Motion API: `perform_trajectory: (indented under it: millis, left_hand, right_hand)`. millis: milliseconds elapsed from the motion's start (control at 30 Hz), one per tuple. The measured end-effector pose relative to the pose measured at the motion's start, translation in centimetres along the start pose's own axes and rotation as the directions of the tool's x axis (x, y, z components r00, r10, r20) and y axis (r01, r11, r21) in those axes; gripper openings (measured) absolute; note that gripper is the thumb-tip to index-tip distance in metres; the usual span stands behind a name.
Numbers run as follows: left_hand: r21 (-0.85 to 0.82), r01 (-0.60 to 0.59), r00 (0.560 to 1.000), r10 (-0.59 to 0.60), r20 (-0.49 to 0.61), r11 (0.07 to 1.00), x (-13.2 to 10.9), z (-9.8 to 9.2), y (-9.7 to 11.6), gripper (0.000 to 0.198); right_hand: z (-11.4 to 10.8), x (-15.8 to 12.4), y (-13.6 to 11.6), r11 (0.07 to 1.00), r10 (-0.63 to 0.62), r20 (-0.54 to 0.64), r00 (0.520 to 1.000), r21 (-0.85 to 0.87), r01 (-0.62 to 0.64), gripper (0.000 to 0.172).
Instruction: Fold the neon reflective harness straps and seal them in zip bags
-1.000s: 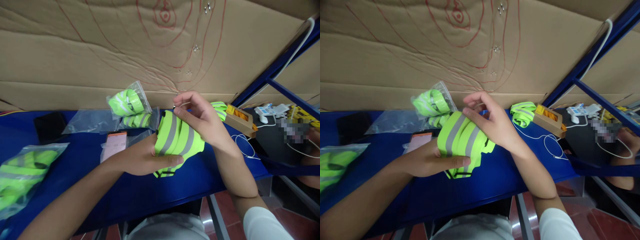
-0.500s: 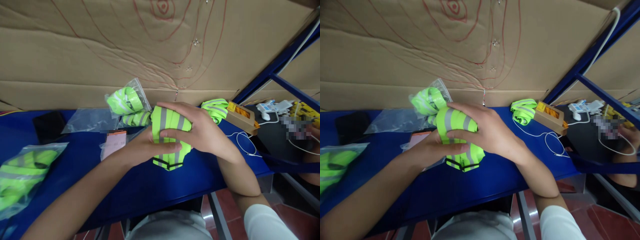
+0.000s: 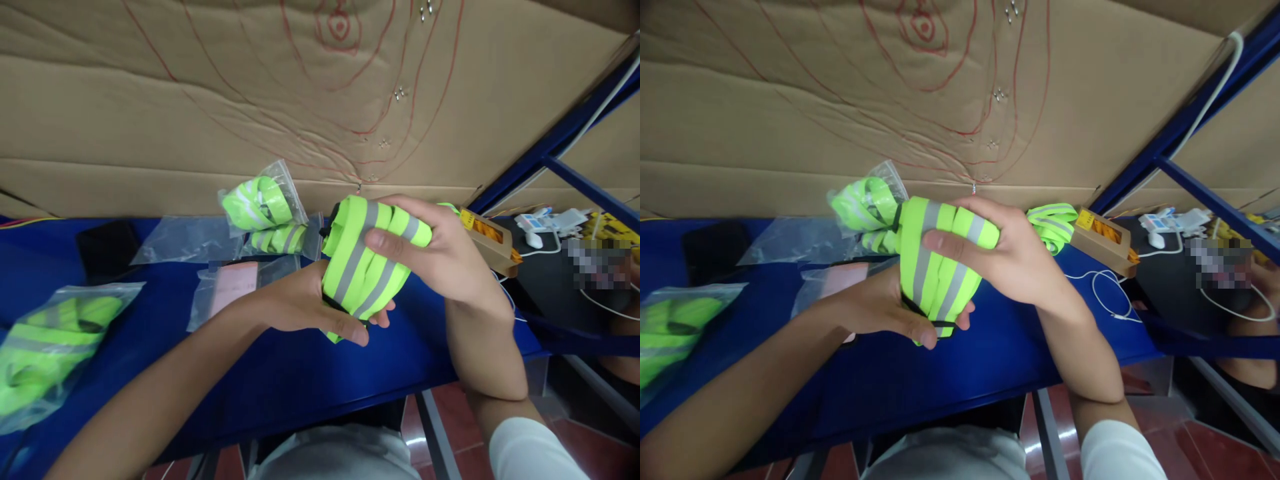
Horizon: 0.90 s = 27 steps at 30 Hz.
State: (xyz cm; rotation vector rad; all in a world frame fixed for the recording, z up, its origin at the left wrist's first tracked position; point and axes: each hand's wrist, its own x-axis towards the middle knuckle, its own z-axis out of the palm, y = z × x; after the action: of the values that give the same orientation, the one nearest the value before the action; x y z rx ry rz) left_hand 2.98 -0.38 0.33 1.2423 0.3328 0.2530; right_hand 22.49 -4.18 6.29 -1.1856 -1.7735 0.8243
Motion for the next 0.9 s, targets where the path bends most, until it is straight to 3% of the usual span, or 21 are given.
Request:
perform_trajectory:
  millis: [167,267,400,567,700,800,900]
  left_hand:
    - [0.274,-0.135,0.979,0.172,-0.114,0.952,-0.3,0.3,0.3,0.020]
    - [0.404,-0.154,0.954,0.242,-0.175,0.901,-0.1,-0.2,0.3,0.021]
    - [0.446,-0.097,0.957,0.207,-0.205,0.890,-0.1,-0.7,0.5,0.028]
    - [0.431,-0.146,0.950,0.248,-0.191,0.890,-0.7,0.5,1.0,0.025]
    - [0.435,-0.129,0.943,0.245,-0.224,0.891,-0.9,1.0,1.3,0.018]
    - [0.518,-0.172,0.954,0.272,-0.123,0.838,-0.9,0.8,1.2,0.014]
    - [0.661,-0.228,0.937,0.346,-0.051,0.715,-0.9,0.3,0.7,0.014]
  right_hand:
    - [-0.2,0.1,0.7,0.991,0.062,0.025,0.998,0.118,-0.064,0.043]
    - [0.2,0.3,1.3,0.982,0.068,0.005,0.998,0.177,-0.068,0.044]
    - [0.4,0.4,1.6,0.969,0.084,-0.037,0.996,0.237,-0.073,0.045]
    - [0.3,1.6,3.1,0.949,0.123,0.118,0.985,0.277,-0.151,0.043]
    - [0.6,2.5,4.0,0.994,-0.080,-0.038,0.996,0.078,0.083,0.043]
    - [0.4,2.1,3.3,0.970,-0.233,0.138,0.963,-0.041,0.241,0.034]
    - [0.6,1.2,2.5,0.933,-0.267,0.317,0.910,-0.153,0.327,0.060]
